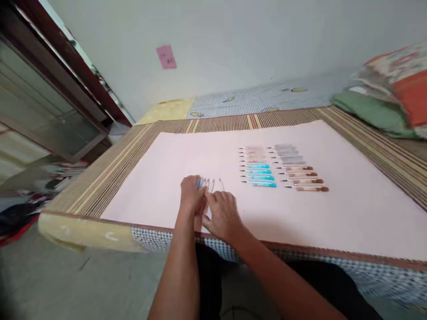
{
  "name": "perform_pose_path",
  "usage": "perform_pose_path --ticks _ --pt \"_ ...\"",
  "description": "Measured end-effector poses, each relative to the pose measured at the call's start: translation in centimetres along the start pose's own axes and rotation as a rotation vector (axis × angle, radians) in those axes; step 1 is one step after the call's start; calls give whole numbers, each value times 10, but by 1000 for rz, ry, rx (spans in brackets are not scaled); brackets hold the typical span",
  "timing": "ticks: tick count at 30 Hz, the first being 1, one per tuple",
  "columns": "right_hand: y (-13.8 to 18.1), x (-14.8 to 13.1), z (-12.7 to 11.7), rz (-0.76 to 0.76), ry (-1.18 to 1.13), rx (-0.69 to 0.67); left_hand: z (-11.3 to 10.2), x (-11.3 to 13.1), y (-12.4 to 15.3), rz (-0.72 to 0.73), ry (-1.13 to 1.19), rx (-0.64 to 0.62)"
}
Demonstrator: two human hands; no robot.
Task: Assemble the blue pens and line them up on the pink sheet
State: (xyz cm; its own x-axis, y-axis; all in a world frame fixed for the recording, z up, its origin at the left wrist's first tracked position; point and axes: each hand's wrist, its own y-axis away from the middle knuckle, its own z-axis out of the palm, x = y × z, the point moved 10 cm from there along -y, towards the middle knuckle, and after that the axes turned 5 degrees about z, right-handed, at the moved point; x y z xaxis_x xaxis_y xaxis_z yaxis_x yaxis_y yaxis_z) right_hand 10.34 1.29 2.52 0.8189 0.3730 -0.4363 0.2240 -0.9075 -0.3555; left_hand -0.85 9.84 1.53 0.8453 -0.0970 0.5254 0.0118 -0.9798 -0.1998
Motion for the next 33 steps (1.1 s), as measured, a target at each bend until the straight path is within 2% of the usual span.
perform_pose_path --ticks 16,26,33 --pt "-5 -6 -9 -21 -44 -25 -1 -3 4 -43 26 2" --pt "-7 -8 -11 -132 -49 -36 -2 -1 7 -84 34 -36" --pt "-7 -9 -10 -143 -33 -32 -3 -1 6 -87 26 -26"
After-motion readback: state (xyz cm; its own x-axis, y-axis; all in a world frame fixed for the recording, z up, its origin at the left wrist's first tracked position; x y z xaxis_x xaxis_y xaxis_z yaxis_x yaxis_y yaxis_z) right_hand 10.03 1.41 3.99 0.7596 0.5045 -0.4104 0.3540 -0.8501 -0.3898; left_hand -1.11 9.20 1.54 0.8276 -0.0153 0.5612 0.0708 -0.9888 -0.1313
